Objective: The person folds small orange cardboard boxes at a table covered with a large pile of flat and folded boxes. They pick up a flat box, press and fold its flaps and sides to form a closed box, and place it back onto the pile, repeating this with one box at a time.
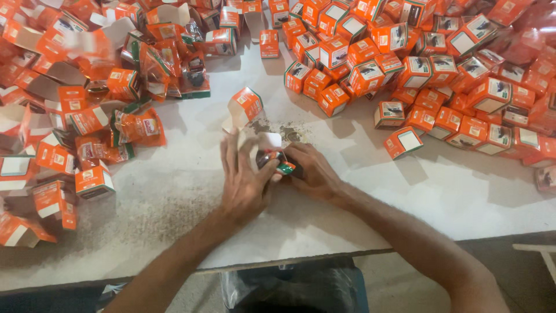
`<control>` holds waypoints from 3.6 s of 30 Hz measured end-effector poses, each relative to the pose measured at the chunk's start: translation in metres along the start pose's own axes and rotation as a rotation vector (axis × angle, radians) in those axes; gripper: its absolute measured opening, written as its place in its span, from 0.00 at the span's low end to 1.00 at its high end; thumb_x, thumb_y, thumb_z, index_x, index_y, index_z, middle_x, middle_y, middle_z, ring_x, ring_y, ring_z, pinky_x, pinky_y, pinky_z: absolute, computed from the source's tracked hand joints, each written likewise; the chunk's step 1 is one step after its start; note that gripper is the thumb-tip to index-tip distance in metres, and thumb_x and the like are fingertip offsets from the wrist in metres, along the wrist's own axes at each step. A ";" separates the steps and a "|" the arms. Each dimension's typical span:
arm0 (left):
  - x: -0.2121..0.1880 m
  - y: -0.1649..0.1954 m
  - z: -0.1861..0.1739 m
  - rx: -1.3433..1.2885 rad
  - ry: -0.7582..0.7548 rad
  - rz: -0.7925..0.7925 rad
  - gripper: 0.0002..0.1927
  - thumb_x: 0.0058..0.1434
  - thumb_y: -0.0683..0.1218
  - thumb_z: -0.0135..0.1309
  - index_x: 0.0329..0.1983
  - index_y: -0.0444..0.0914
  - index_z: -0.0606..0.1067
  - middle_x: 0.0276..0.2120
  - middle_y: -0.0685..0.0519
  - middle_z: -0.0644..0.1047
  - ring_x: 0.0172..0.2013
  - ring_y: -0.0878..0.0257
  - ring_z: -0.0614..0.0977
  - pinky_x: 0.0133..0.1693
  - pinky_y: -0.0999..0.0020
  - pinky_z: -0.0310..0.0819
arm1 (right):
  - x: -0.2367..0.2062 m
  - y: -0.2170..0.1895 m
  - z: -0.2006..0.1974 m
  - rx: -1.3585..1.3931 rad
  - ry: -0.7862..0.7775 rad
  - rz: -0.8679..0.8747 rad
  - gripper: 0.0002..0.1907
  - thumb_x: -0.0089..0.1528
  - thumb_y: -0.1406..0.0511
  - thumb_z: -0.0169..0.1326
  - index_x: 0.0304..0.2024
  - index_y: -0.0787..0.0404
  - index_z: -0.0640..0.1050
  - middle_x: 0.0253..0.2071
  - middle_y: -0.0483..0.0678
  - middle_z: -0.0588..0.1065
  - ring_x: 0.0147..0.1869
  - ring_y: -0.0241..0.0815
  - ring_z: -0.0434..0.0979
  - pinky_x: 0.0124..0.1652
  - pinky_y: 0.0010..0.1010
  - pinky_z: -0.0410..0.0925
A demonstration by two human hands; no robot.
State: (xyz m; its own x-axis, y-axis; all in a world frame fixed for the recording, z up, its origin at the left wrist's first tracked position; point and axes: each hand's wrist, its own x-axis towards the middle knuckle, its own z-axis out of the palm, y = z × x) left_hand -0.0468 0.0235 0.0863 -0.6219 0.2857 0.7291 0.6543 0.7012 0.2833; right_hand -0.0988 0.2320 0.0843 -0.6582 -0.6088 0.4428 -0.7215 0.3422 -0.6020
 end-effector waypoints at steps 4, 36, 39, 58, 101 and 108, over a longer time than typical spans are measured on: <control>0.007 0.005 0.008 0.033 -0.097 -0.154 0.08 0.60 0.43 0.60 0.42 0.39 0.81 0.74 0.29 0.49 0.73 0.26 0.47 0.65 0.20 0.41 | -0.001 -0.009 0.002 -0.032 0.056 0.018 0.31 0.53 0.66 0.66 0.58 0.62 0.73 0.50 0.56 0.74 0.54 0.62 0.74 0.52 0.46 0.67; 0.001 -0.065 0.012 -1.483 -0.279 -0.917 0.16 0.64 0.42 0.49 0.51 0.29 0.76 0.35 0.46 0.81 0.30 0.61 0.82 0.37 0.62 0.85 | -0.009 -0.021 0.011 -0.446 0.049 -0.187 0.34 0.55 0.69 0.62 0.64 0.68 0.69 0.58 0.61 0.74 0.65 0.60 0.72 0.59 0.48 0.67; 0.003 -0.065 0.015 -1.187 -0.315 -0.912 0.12 0.67 0.40 0.52 0.51 0.28 0.76 0.37 0.48 0.81 0.28 0.66 0.78 0.33 0.65 0.81 | -0.008 -0.019 0.011 -0.440 0.076 -0.172 0.34 0.55 0.69 0.63 0.64 0.67 0.70 0.57 0.59 0.74 0.64 0.60 0.72 0.59 0.47 0.68; 0.004 -0.020 0.006 -0.417 -0.054 -0.012 0.16 0.62 0.37 0.57 0.54 0.33 0.75 0.57 0.41 0.78 0.60 0.45 0.80 0.61 0.56 0.77 | -0.011 -0.014 0.009 -0.234 0.145 -0.073 0.26 0.55 0.69 0.64 0.53 0.62 0.69 0.53 0.58 0.76 0.58 0.63 0.76 0.54 0.47 0.70; 0.105 -0.128 0.007 0.201 0.098 -0.223 0.29 0.56 0.31 0.53 0.63 0.37 0.70 0.59 0.40 0.72 0.61 0.41 0.74 0.61 0.49 0.72 | 0.015 0.045 -0.002 0.639 0.128 0.234 0.29 0.67 0.65 0.57 0.66 0.69 0.61 0.63 0.56 0.69 0.70 0.43 0.70 0.69 0.39 0.64; 0.129 -0.201 0.021 0.536 -0.154 -0.471 0.18 0.64 0.51 0.57 0.50 0.36 0.71 0.48 0.32 0.70 0.42 0.37 0.79 0.38 0.42 0.77 | 0.012 0.019 0.013 0.158 0.047 0.166 0.31 0.61 0.66 0.63 0.62 0.64 0.65 0.58 0.54 0.72 0.65 0.51 0.72 0.62 0.41 0.65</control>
State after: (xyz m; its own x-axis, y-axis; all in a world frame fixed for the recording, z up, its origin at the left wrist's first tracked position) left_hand -0.2678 -0.0669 0.1101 -0.8650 -0.0641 0.4976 0.0262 0.9847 0.1724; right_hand -0.1171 0.2216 0.0694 -0.7768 -0.5185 0.3574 -0.5625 0.3163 -0.7639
